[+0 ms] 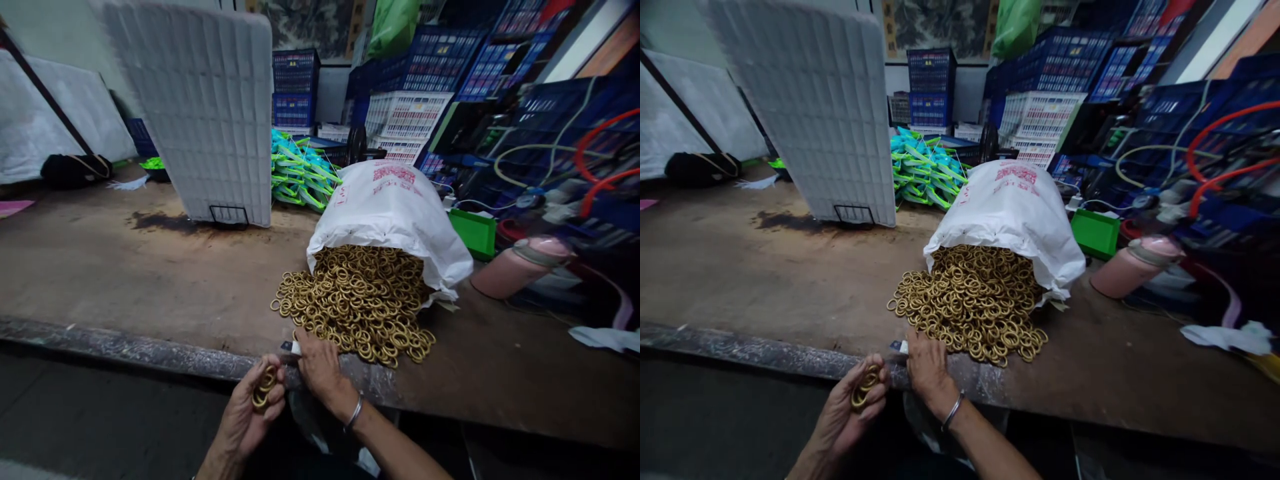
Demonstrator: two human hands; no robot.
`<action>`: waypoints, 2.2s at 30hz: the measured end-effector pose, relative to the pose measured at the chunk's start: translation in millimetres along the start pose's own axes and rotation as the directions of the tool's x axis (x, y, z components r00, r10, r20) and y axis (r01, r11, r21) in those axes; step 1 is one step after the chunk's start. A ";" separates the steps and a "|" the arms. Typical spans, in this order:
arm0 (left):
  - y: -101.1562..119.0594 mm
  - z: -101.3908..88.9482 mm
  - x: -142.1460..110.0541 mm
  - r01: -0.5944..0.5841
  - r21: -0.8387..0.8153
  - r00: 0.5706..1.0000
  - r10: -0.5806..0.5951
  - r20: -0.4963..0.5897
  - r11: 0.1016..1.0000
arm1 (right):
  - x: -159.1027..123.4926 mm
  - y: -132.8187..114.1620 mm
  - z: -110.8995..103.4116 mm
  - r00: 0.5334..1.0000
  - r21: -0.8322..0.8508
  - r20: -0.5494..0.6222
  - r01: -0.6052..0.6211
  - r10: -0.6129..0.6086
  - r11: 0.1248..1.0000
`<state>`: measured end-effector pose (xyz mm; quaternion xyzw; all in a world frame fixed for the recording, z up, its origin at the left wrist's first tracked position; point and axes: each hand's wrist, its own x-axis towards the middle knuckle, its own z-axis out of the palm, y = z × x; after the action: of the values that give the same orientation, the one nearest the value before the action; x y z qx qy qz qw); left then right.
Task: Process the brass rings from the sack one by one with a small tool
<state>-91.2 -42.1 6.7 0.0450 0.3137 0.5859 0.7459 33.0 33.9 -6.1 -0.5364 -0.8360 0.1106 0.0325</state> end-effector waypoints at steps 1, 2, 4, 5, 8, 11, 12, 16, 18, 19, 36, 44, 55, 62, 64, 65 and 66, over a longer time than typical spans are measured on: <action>1.6 -1.7 2.2 0.011 -0.032 1.000 -0.011 -0.005 0.999 | 1.4 -1.2 -1.1 1.000 -0.007 0.001 -0.008 0.008 1.000; 2.9 -3.0 4.4 0.023 -0.058 1.000 -0.024 -0.009 0.998 | 2.6 -2.1 -2.2 1.000 -0.014 0.003 -0.014 0.014 1.000; 5.0 -4.1 9.0 0.051 -0.082 0.998 -0.053 -0.017 0.995 | 4.6 -3.1 -3.6 1.000 -0.032 -0.006 -0.026 0.025 0.999; 5.9 -4.1 11.1 0.063 -0.083 0.998 -0.065 -0.022 0.995 | 5.3 -3.2 -3.7 1.000 -0.040 -0.014 -0.027 0.027 0.999; 7.7 -1.9 16.7 0.082 -0.036 0.996 -0.083 -0.034 0.996 | 6.3 -1.7 -2.6 1.000 -0.050 -0.020 -0.023 0.022 0.999; 8.5 2.7 21.3 0.054 0.084 0.997 -0.049 -0.059 0.995 | 6.8 3.8 -3.9 1.000 0.008 -0.014 -0.013 0.014 1.000; 8.6 4.7 22.9 0.039 0.138 0.997 -0.029 -0.071 0.990 | 7.2 6.6 -5.7 1.000 0.060 -0.022 -0.019 0.021 0.998; 7.8 13.7 31.2 -0.051 0.352 0.991 0.091 -0.097 0.935 | 9.7 20.0 -16.3 0.994 0.468 -0.098 -0.002 0.054 0.884; 6.4 18.3 36.4 -0.102 0.458 0.982 0.164 -0.098 0.883 | 9.4 25.6 -20.4 0.994 0.681 -0.094 0.018 0.063 0.732; 5.3 20.6 38.9 -0.119 0.505 0.977 0.192 -0.095 0.855 | 8.4 27.6 -21.6 0.995 0.764 -0.072 0.013 0.065 0.646; -17.4 44.4 37.0 -0.302 0.778 0.944 0.287 0.163 0.551 | -14.0 42.2 -24.3 0.994 0.911 0.046 -0.084 0.102 0.404; -36.1 47.9 29.2 -0.089 0.701 0.995 0.035 0.091 0.707 | -34.2 49.1 -31.3 0.994 0.874 -0.017 -0.038 0.108 0.485; -50.0 52.5 18.3 -0.081 0.634 0.993 0.005 0.122 0.769 | -48.6 55.2 -34.3 0.995 0.902 -0.040 -0.004 0.094 0.431; -53.2 48.9 20.5 -0.087 0.633 0.996 0.048 0.079 0.769 | -57.6 58.9 -23.9 0.994 0.650 -0.095 0.019 0.057 0.760; -53.3 48.1 22.1 -0.090 0.650 0.996 0.050 0.079 0.754 | -59.7 57.2 -21.1 0.998 0.593 -0.068 0.038 0.003 0.805; -53.3 48.0 22.8 -0.087 0.658 0.996 0.049 0.075 0.748 | -60.2 56.3 -20.2 0.998 0.565 -0.061 0.036 -0.002 0.824; -53.2 48.1 23.3 -0.085 0.663 0.996 0.051 0.071 0.744 | -60.3 55.5 -19.5 0.998 0.538 -0.058 0.030 0.002 0.843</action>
<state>-18.5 -23.1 12.4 0.3330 0.4818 0.4615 0.6663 111.2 4.6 4.6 -0.5026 -0.7741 0.3251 0.2059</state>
